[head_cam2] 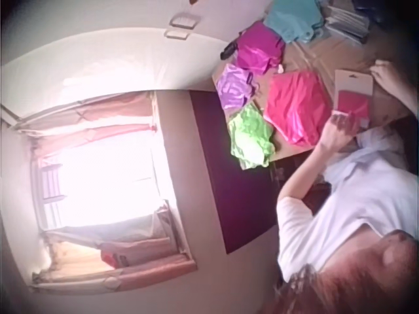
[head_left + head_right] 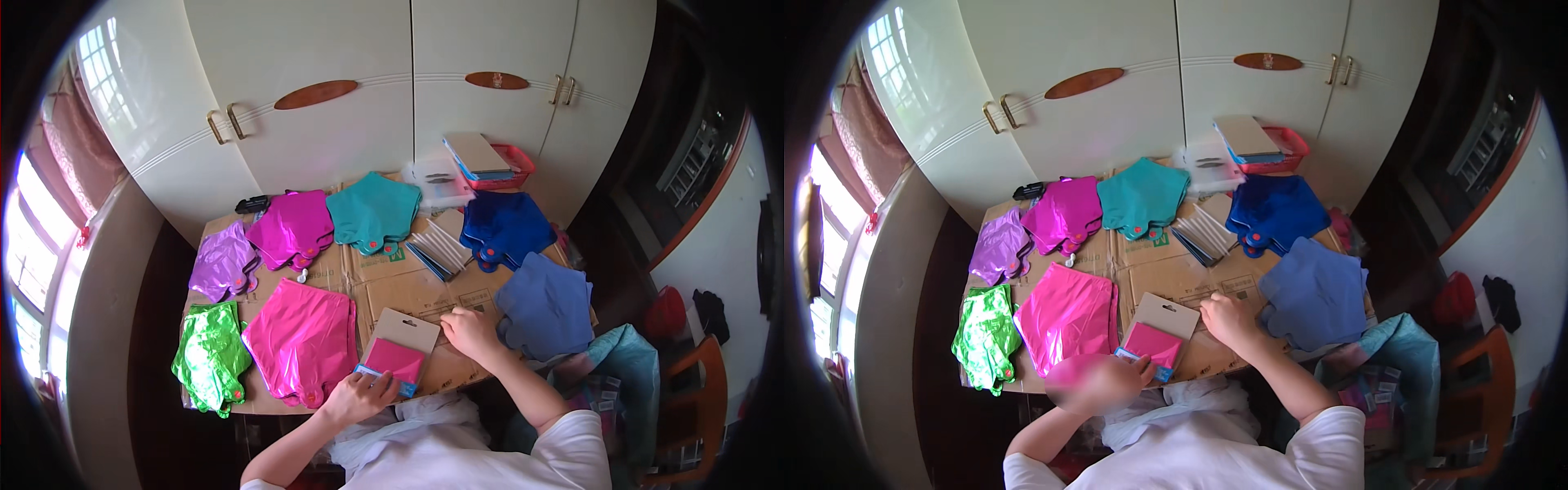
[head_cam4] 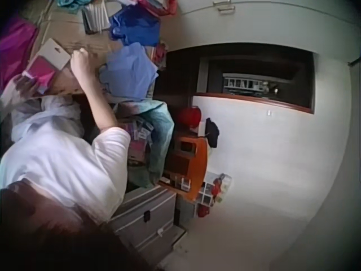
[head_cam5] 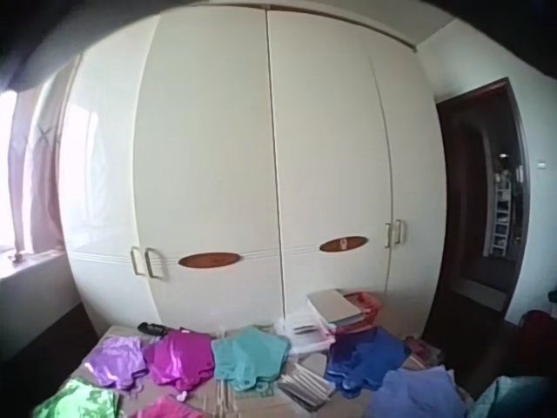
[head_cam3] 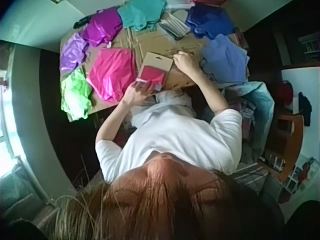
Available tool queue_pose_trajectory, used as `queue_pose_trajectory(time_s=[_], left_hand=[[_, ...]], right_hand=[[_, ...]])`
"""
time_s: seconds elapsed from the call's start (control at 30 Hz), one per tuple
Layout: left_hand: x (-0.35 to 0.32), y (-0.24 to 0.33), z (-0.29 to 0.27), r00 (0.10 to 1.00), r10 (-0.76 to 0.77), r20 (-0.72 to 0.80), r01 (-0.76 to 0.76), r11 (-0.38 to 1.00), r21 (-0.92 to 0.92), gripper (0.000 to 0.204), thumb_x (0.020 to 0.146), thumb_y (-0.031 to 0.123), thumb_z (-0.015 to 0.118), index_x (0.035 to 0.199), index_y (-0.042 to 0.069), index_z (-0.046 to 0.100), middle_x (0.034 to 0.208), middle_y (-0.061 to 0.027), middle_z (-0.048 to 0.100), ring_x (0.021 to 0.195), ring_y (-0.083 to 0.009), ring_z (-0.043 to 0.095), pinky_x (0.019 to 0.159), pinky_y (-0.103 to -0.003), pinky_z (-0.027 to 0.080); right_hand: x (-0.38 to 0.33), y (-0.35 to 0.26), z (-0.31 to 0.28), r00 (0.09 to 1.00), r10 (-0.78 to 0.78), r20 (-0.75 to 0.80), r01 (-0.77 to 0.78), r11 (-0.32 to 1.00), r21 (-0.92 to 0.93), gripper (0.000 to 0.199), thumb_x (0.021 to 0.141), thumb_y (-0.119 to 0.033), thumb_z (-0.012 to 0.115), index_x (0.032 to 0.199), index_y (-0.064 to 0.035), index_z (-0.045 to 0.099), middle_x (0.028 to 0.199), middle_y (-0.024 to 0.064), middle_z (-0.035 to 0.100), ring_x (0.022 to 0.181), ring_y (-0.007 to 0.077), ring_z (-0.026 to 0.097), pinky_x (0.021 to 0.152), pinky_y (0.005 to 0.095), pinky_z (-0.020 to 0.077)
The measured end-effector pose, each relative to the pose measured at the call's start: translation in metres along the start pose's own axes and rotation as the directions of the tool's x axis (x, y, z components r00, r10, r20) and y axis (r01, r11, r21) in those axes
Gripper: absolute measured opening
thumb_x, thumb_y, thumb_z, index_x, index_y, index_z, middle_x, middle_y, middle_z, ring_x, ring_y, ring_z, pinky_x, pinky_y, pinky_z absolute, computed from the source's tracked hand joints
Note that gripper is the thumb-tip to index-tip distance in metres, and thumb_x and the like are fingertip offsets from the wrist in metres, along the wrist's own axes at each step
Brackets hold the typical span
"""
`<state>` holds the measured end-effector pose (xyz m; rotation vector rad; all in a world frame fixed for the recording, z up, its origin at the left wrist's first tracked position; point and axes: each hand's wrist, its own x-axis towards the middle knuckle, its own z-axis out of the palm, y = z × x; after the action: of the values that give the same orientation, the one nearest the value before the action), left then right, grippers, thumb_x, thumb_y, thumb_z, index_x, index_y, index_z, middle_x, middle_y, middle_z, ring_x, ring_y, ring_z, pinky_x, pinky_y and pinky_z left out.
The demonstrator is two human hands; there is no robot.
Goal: Fold colorful plastic bags and place them into individual clear plastic packaging sleeves.
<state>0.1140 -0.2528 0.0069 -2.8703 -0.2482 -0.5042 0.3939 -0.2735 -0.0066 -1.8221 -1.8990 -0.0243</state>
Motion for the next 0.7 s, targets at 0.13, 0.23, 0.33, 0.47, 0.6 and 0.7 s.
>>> queue_pose_trajectory(time_s=[0.13,0.23,0.33,0.47,0.6,0.7], left_hand=[[0.002,-0.003,-0.009,0.993,0.117,0.021,-0.118,0.992,0.054,0.028,0.074,0.02,0.061,0.101,0.01,0.062,0.098,-0.0042,0.065,0.068,-0.0124,0.06,0.057,-0.025,0.05],[0.005,-0.002,-0.014,0.978,0.206,0.018,-0.207,0.976,0.063,0.029,0.073,0.02,0.062,0.1,0.012,0.062,0.098,-0.0028,0.065,0.069,-0.0111,0.06,0.055,-0.024,0.048],[0.005,0.001,-0.018,0.974,0.228,0.013,-0.228,0.973,0.025,0.029,0.073,0.019,0.059,0.101,0.011,0.063,0.097,-0.0041,0.065,0.071,-0.0126,0.06,0.059,-0.024,0.049],[0.003,-0.001,-0.016,0.975,0.224,0.004,-0.224,0.974,0.04,0.03,0.073,0.02,0.059,0.101,0.011,0.063,0.097,-0.0033,0.064,0.07,-0.0122,0.058,0.059,-0.023,0.049],[0.003,0.0,-0.015,0.974,0.228,-0.008,-0.227,0.972,0.057,0.031,0.072,0.02,0.059,0.102,0.011,0.063,0.096,-0.0032,0.064,0.07,-0.0124,0.058,0.059,-0.023,0.049],[0.0,0.002,-0.009,0.979,0.204,-0.016,-0.203,0.978,0.054,0.032,0.072,0.02,0.059,0.103,0.011,0.063,0.097,-0.0034,0.064,0.07,-0.0125,0.058,0.058,-0.023,0.049]], right_hand=[[-0.001,-0.013,0.005,0.996,0.046,-0.075,-0.041,0.997,0.061,0.011,0.078,-0.017,0.064,0.07,-0.0087,0.062,0.07,0.0086,0.058,0.066,0.0265,0.063,0.06,0.0379,0.0513],[-0.004,-0.022,0.011,0.992,-0.005,-0.127,0.01,0.999,0.037,0.008,0.076,-0.016,0.065,0.073,-0.0088,0.063,0.071,0.0068,0.057,0.067,0.0249,0.062,0.06,0.0368,0.0511],[-0.008,-0.029,0.019,0.986,-0.067,-0.15,0.065,0.998,-0.014,0.007,0.074,-0.014,0.066,0.078,-0.0096,0.063,0.072,0.0037,0.055,0.071,0.0215,0.06,0.058,0.0347,0.0506],[-0.014,-0.039,0.021,0.969,-0.177,-0.171,0.161,0.982,-0.101,0.006,0.072,-0.011,0.065,0.077,-0.0096,0.062,0.072,0.0023,0.054,0.071,0.0186,0.059,0.057,0.0323,0.0504],[-0.018,-0.047,0.024,0.961,-0.235,-0.144,0.222,0.97,-0.103,0.007,0.071,-0.01,0.062,0.078,-0.0098,0.062,0.072,0.0011,0.053,0.071,0.017,0.059,0.056,0.0306,0.0501],[-0.021,-0.052,0.025,0.956,-0.267,-0.118,0.259,0.963,-0.077,0.012,0.071,-0.009,0.065,0.083,-0.0089,0.065,0.071,0.0009,0.054,0.068,0.0173,0.059,0.056,0.0309,0.0498]])
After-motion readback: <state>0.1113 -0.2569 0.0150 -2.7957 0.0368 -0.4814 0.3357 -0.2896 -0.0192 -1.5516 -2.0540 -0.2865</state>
